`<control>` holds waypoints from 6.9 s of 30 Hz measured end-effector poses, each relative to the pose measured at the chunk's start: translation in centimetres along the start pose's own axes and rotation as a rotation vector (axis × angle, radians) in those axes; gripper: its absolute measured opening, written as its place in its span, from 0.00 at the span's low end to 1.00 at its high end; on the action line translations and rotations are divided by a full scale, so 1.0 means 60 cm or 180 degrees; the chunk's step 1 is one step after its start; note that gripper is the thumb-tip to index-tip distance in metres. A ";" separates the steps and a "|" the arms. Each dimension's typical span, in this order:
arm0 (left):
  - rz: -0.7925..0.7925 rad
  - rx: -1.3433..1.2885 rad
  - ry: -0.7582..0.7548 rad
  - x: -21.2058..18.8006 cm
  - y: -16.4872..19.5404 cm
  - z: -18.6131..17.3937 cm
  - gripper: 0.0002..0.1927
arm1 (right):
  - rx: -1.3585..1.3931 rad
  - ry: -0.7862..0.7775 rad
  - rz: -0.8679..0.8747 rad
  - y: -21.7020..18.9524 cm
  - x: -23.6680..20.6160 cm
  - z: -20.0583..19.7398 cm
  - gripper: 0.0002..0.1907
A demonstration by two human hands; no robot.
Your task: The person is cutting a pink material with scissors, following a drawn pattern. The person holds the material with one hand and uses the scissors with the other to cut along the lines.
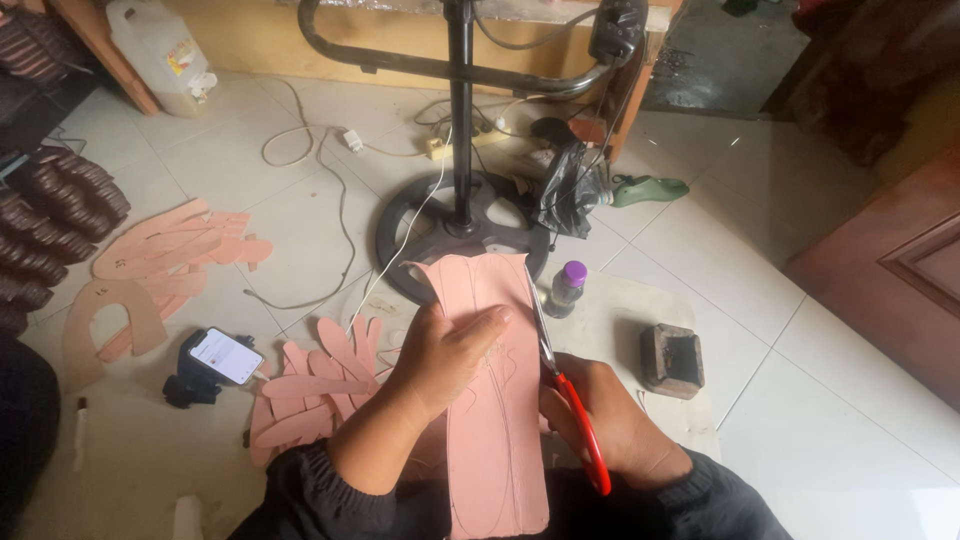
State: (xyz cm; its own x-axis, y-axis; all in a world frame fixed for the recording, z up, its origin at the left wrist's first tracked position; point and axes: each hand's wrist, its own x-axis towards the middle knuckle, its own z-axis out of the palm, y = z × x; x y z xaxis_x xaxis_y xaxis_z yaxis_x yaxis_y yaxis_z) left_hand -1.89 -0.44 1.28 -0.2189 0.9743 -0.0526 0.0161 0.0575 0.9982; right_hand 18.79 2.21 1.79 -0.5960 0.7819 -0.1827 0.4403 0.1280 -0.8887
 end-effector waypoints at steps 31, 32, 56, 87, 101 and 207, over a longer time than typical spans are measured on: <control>-0.0102 0.0174 -0.0504 -0.013 0.022 0.006 0.16 | 0.0222 0.0057 -0.0210 0.004 0.001 0.004 0.09; -0.0046 0.0197 -0.0474 -0.014 0.023 0.007 0.16 | 0.0198 0.0065 -0.0251 0.007 0.001 0.004 0.08; 0.0066 0.0391 -0.0733 -0.017 0.045 -0.002 0.13 | 0.0142 0.0248 -0.0060 0.000 0.003 0.014 0.13; 0.0064 0.0512 -0.0932 -0.020 0.027 -0.004 0.15 | 0.0398 0.0061 0.0035 0.021 -0.001 0.007 0.09; 0.0179 0.0297 -0.1214 -0.017 0.029 -0.008 0.10 | 0.0205 -0.0152 -0.0272 -0.018 -0.010 -0.023 0.14; -0.0048 -0.1973 0.0463 -0.017 -0.044 0.089 0.14 | 0.0118 0.0729 -0.0313 0.019 0.016 0.047 0.09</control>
State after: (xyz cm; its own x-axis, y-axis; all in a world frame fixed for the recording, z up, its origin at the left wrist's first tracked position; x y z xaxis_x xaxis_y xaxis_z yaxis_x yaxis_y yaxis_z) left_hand 3.48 -0.43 -1.44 -0.3455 0.9324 -0.1060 -0.5462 -0.1079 0.8307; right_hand 16.83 1.40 -0.61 -0.4650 0.8853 0.0017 0.3603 0.1910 -0.9131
